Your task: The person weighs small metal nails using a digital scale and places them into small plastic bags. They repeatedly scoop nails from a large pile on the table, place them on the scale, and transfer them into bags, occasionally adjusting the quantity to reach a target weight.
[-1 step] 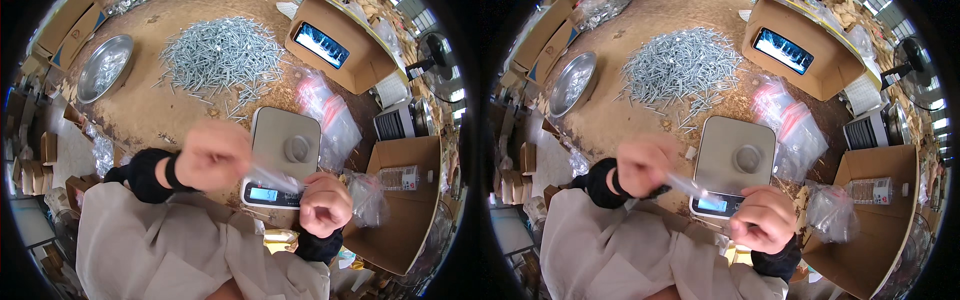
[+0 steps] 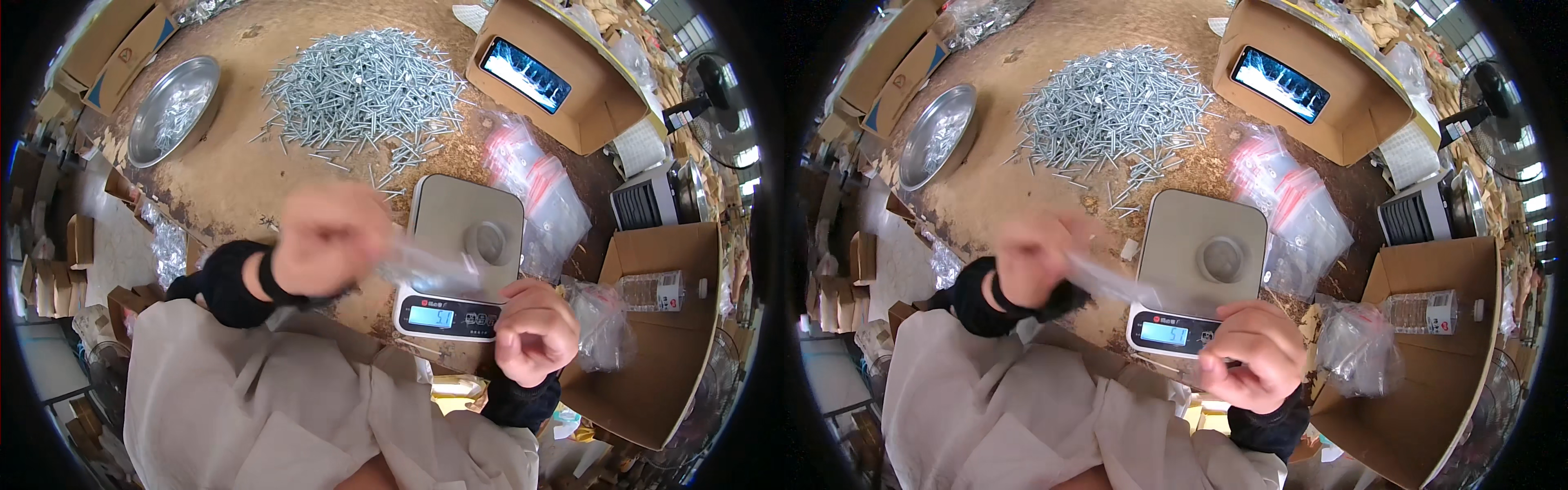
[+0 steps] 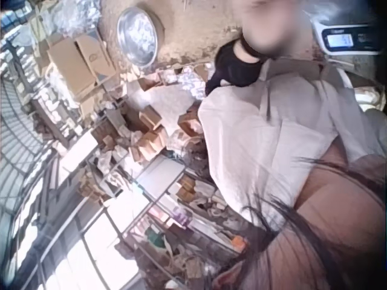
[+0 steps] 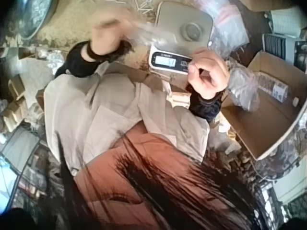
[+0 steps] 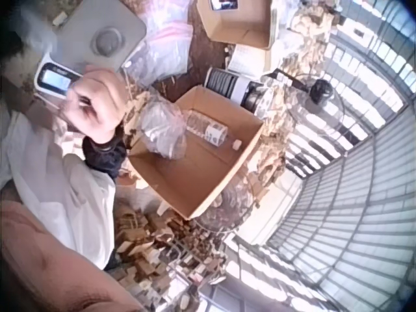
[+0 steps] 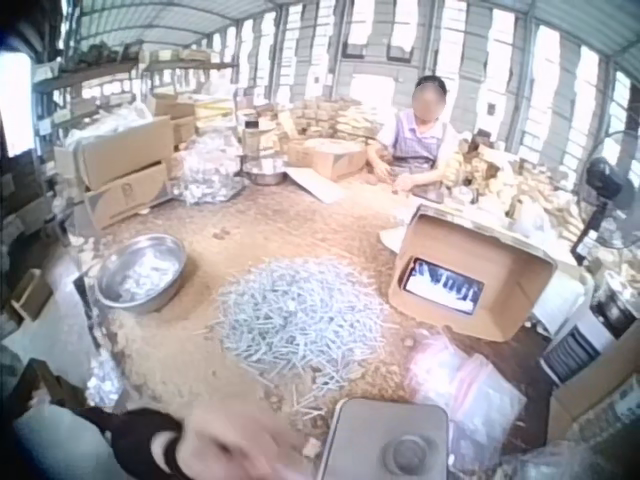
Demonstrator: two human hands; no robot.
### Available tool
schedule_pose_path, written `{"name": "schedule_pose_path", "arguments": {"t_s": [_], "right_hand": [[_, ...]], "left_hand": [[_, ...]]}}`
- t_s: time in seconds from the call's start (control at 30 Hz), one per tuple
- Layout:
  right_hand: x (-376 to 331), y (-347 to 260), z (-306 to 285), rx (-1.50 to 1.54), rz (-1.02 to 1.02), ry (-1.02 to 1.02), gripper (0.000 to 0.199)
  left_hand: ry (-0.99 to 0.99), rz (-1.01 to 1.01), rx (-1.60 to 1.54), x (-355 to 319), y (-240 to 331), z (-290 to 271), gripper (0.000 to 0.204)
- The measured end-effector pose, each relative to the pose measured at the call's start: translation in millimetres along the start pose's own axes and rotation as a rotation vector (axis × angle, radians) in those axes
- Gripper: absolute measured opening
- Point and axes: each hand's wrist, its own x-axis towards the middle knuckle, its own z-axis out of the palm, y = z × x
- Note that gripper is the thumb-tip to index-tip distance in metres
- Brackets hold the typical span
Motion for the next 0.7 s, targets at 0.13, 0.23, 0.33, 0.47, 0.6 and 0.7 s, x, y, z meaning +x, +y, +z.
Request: {"name": "schedule_pose_path", "arguments": {"t_s": [0.13, 0.23, 0.33, 0.47, 0.6, 0.7], "right_hand": [[-7, 1, 0, -0.078, 0.042, 0.117, 0.012], [-4, -2, 3, -0.126, 0.03, 0.087, 0.011], [-4, 0, 3, -0.228, -0.007, 0.082, 0.009], [5, -1, 6, -0.34, 0.134, 0.067, 0.007], [11, 8, 4, -0.459, 0.247, 0.002, 0.023], [7, 19, 2, -0.518, 0.264, -0.147, 0.051]], "left_hand": [[0.509, 0.002, 0.652, 25, 33, -79, 0.027], [0.623, 0.161, 0.953, 30, 58, -146, 0.019], [0.313, 0.242, 1.428, 30, 63, -210, 0.02], [0.142, 0.123, 1.541, 21, 39, -197, 0.033], [-0.219, 0.074, 1.264, 36, 21, -123, 0.034], [-0.451, -0.06, 1.056, 58, -17, -90, 0.042]]}}
